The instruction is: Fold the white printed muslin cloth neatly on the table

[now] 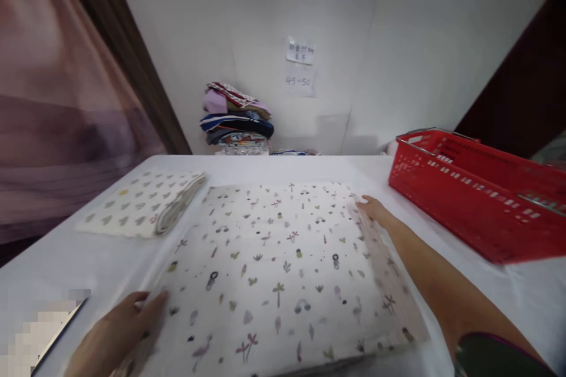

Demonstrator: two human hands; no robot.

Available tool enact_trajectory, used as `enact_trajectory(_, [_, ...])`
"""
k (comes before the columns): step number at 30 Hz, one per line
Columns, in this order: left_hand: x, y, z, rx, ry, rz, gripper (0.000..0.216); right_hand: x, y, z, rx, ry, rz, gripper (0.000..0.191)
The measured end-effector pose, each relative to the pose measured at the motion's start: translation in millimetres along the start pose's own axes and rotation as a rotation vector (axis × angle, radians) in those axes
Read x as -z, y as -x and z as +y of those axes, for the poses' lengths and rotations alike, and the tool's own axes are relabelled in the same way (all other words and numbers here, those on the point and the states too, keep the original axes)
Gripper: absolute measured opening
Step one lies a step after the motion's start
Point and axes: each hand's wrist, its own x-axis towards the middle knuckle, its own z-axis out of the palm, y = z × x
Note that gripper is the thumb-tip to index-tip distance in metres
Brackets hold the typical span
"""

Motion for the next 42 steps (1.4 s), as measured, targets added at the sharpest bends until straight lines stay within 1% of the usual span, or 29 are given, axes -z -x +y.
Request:
enact_trajectory(2, [8,16,9,0.007,0.085,-0.063,0.058,-3,-21,-18,0.08,0.09,0.022,0.061])
enact_trajectory(5, [17,34,22,0.032,0.142,-0.042,0.059,-18,-44,-59,0.276,0.208,0.036,0.058])
enact_trajectory(8, [21,44,31,0.05,0.168,-0.028,0.054,-51,-50,-114,0.514,0.286,-0.014,0.051])
enact_trajectory(10, [22,49,34,0.052,0.18,-0.034,0.052,-80,-47,-156,0.656,0.32,-0.068,0.049])
enact_trajectory(12, [21,54,33,0.05,0.196,-0.032,0.051,-110,-39,-196,0.762,0.344,-0.115,0.048])
enact_trajectory(14, [18,58,28,0.033,0.214,-0.036,0.05,-136,-31,-234,0.821,0.365,-0.146,0.048])
enact_trajectory(16, [13,63,22,0.017,0.219,-0.049,0.047,-157,-24,-264,0.841,0.389,-0.17,0.048])
enact_trajectory(19, [4,70,11,0.019,0.227,-0.079,0.043,-178,-18,-297,0.833,0.429,-0.206,0.049])
enact_trajectory(23, [-5,80,2,0.015,0.29,-0.06,0.044,-195,-16,-324,0.823,0.468,-0.233,0.05])
enact_trajectory(26, [-7,87,1,0.022,0.337,-0.014,0.041,-206,-16,-340,0.855,0.46,-0.243,0.055])
enact_trajectory(29, [-11,92,0,0.04,0.404,0.003,0.038,-218,-18,-355,0.865,0.436,-0.263,0.058])
enact_trajectory(31, [-15,93,-1,0.046,0.452,0.017,0.036,-226,-18,-363,0.85,0.423,-0.279,0.052])
enact_trajectory(34, [-20,92,-2,0.028,0.515,0.036,0.032,-230,-18,-370,0.826,0.389,-0.272,0.036])
enact_trajectory(36, [-19,88,-2,-0.002,0.53,0.033,0.032,-226,-20,-372,0.82,0.343,-0.228,0.03])
enact_trajectory(38, [-12,78,0,-0.034,0.512,0.04,0.031,-216,-23,-372,0.808,0.289,-0.159,0.029])
enact_trajectory(40, [0,60,7,-0.072,0.468,0.067,0.029,-200,-28,-373,0.787,0.237,-0.078,0.03])
enact_trajectory(42, [17,34,19,-0.129,0.401,0.106,0.026,-182,-37,-376,0.764,0.196,0.005,0.032])
